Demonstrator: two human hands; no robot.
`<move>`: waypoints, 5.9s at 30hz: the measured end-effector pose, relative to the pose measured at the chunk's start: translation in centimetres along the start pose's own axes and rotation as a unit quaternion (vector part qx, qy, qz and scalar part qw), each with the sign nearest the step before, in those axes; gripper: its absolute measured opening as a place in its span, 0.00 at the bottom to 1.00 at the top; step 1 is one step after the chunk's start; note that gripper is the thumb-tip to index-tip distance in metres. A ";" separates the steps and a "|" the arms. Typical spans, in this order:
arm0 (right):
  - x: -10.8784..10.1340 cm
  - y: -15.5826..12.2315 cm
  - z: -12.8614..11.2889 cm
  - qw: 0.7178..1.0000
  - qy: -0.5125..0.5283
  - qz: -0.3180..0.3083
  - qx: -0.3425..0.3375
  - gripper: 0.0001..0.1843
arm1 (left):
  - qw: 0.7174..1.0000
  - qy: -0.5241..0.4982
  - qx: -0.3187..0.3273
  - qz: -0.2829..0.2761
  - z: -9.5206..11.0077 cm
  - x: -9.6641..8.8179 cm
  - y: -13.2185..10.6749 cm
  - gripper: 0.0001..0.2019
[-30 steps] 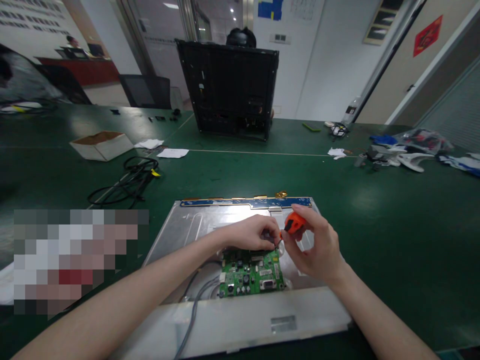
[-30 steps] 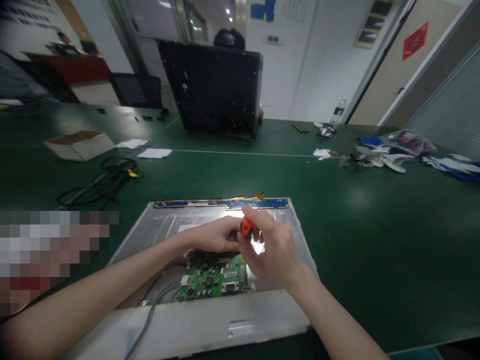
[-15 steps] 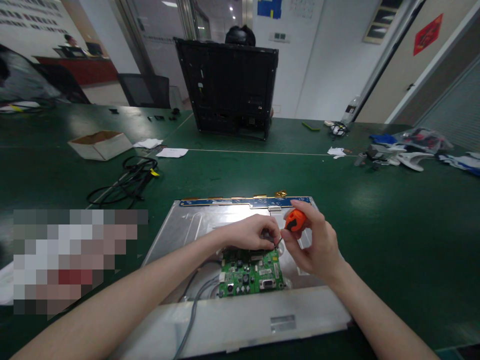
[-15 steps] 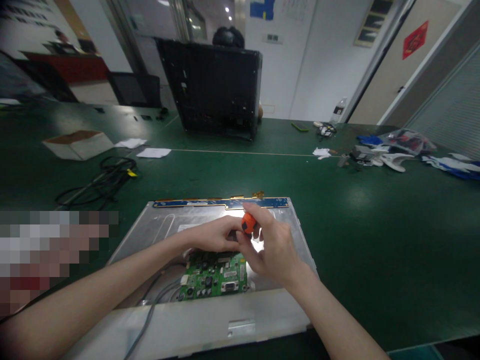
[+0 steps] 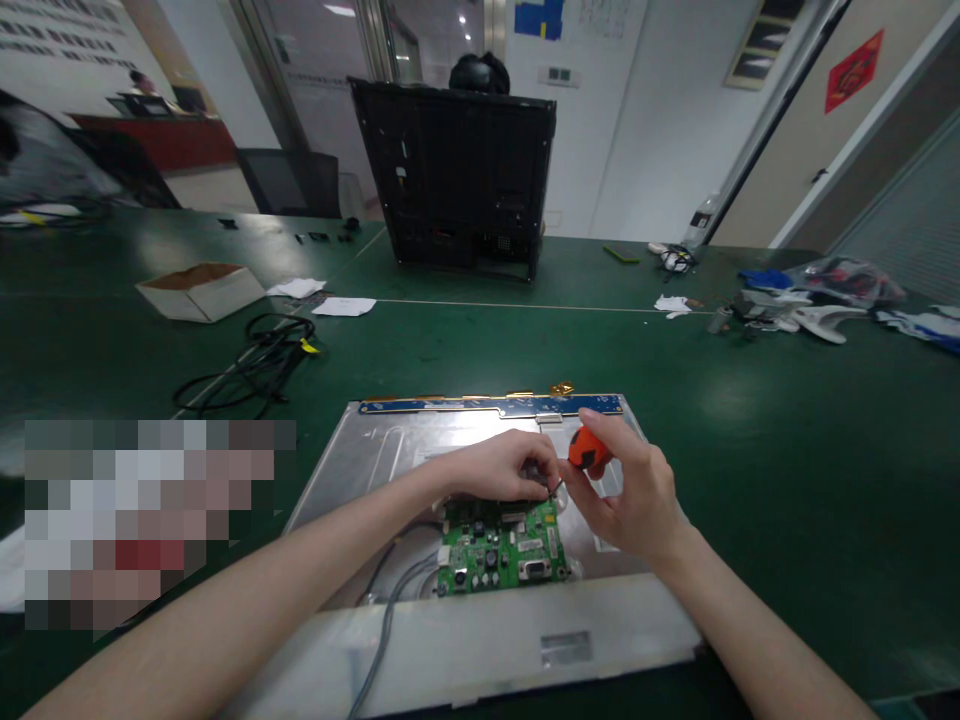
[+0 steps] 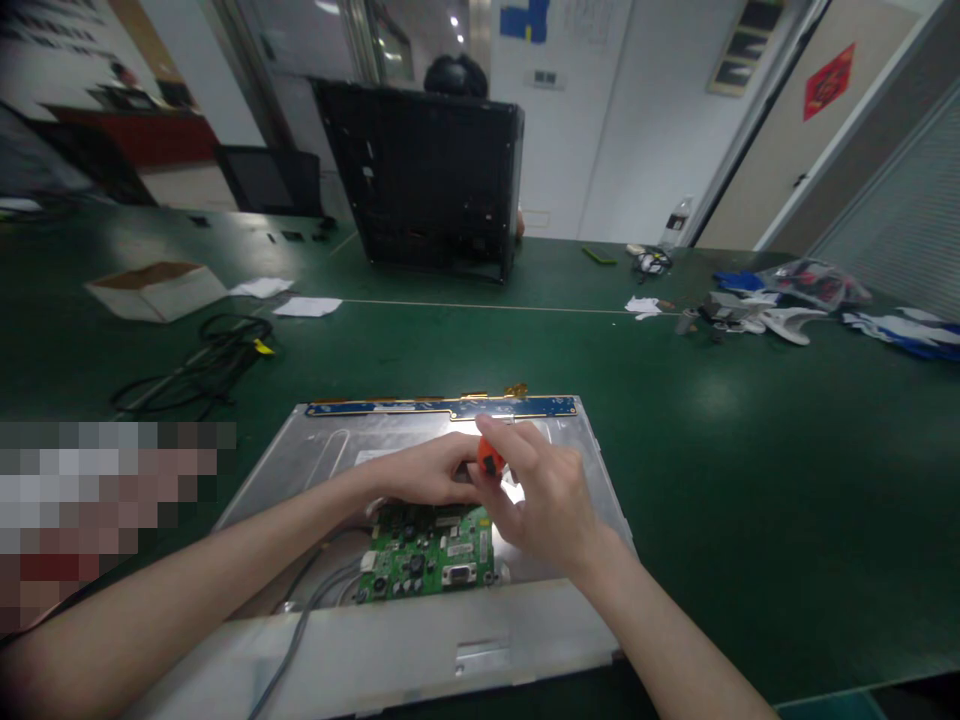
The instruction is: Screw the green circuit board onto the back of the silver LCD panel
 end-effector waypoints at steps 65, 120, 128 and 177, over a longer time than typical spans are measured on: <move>-0.3 0.3 -0.3 0.998 0.069 -0.014 0.001 0.32 | 1.000 -0.018 -0.013 0.017 -0.2 0.3 -0.2 0.04; -0.2 0.1 -0.1 0.998 0.065 -0.010 0.006 0.31 | 1.000 -0.006 -0.020 0.015 -0.1 0.2 -0.1 0.05; -0.1 0.0 0.0 1.000 0.022 0.013 -0.006 0.26 | 1.000 0.005 -0.028 0.013 -0.2 0.1 -0.1 0.04; -0.2 0.1 0.0 0.999 0.020 0.032 0.004 0.25 | 1.000 0.008 -0.012 0.013 -0.1 0.2 -0.2 0.06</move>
Point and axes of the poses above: each hand's wrist, its own y-axis towards the middle knuckle, its own x-axis out of the palm, z = x × y, the point moved 3 cm from there along y, towards the middle knuckle, and after that the axes turned 7 degrees about z, right-handed, at the moved point
